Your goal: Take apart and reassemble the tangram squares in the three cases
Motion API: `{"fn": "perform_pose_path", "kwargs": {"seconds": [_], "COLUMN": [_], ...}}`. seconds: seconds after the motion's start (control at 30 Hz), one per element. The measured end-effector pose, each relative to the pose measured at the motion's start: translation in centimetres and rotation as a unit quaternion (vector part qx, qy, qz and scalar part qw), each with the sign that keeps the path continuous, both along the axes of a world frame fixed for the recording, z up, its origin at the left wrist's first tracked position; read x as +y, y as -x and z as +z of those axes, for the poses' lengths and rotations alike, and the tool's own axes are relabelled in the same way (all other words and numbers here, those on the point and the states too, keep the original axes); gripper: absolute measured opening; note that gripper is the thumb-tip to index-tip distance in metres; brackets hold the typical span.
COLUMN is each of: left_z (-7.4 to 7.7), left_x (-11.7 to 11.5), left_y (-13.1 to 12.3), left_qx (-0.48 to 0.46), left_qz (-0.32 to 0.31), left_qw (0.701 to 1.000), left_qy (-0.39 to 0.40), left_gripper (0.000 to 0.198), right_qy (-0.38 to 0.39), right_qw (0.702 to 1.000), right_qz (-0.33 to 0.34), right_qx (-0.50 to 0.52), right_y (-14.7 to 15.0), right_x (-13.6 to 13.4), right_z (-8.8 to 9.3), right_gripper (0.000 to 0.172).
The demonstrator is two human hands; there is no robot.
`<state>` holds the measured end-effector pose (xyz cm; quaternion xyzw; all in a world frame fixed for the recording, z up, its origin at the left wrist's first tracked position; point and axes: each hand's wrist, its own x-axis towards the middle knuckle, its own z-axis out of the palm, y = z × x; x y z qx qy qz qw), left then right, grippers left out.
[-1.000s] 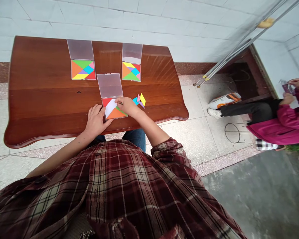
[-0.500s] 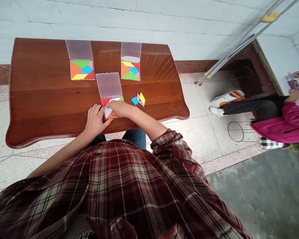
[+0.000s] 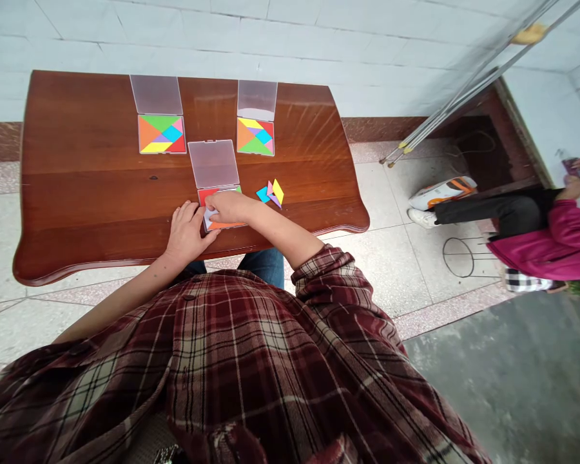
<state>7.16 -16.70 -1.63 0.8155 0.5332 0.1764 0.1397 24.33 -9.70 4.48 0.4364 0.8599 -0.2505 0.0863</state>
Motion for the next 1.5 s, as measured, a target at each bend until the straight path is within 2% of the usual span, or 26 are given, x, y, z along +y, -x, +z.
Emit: {"fn": "perform_pose_path", "kwargs": {"seconds": [0.07,0.4,0.6,0.7,0.8,0.87,0.97,1.03,1.1,1.17,1.23,1.33,1.43,1.5], "left_z": [0.1,0.6,0.8,0.6,0.4,0.3,0.1,0.0,0.1,0.2,0.2,0.3,0.4,0.4], "left_x": [0.0,-0.2,-0.1,-0.1,0.0,0.1,0.1,0.1,0.2,0.2,0.2,0.2,0.2,0.2], "left_y": [0.0,-0.1,-0.1,0.0,0.1,0.1,0.2,0.2,0.2,0.2,0.2,0.2,0.2,0.2], "left_qx": [0.004,-0.008,-0.008,-0.004,0.000,-0.003,-0.009,-0.010,-0.010,-0.007,-0.007,-0.008,-0.004,-0.003], "left_qz": [0.000,0.001,0.001,0.001,0.001,0.001,0.002,0.003,0.004,0.004,0.005,0.005,0.005,0.005], "left_qw": [1.000,1.000,1.000,1.000,1.000,1.000,1.000,1.000,1.000,1.000,1.000,1.000,1.000,1.000], "left_qy": [0.002,0.017,0.020,0.014,0.009,0.005,0.001,0.000,0.001,0.002,0.000,-0.003,0.002,0.007], "left_gripper": [0.061,0.060,0.059,0.058,0.059,0.060,0.060,0.059,0.059,0.059,0.059,0.058,0.058,0.058], "right_qy": [-0.003,-0.002,0.054,0.071,0.056,0.030,-0.009,-0.025,-0.016,-0.002,0.005,0.005,0.007,0.004], "right_qw": [1.000,1.000,0.998,0.990,0.961,0.925,0.847,0.787,0.733,0.702,0.695,0.703,0.719,0.742], "right_qz": [0.015,0.025,-0.020,-0.068,-0.173,-0.267,-0.426,-0.518,-0.588,-0.626,-0.637,-0.629,-0.613,-0.598], "right_qx": [0.000,-0.011,0.016,0.097,0.208,0.269,0.318,0.335,0.342,0.339,0.333,0.331,0.328,0.303], "right_y": [0.0,-0.8,-2.2,-3.2,-5.4,-7.7,-11.7,-14.2,-16.1,-17.1,-17.5,-17.2,-16.9,-17.0], "right_x": [0.1,0.0,0.7,0.8,0.7,0.4,-0.4,-1.2,-2.0,-2.6,-3.0,-2.8,-2.4,-2.1], "right_z": [0.2,1.6,1.7,1.4,1.2,1.1,0.6,0.0,-0.8,-1.6,-2.2,-2.9,-3.5,-3.7], "right_gripper": [0.015,0.018,0.021,0.015,0.012,0.010,0.004,0.007,0.014,0.019,0.021,0.019,0.017,0.012]}}
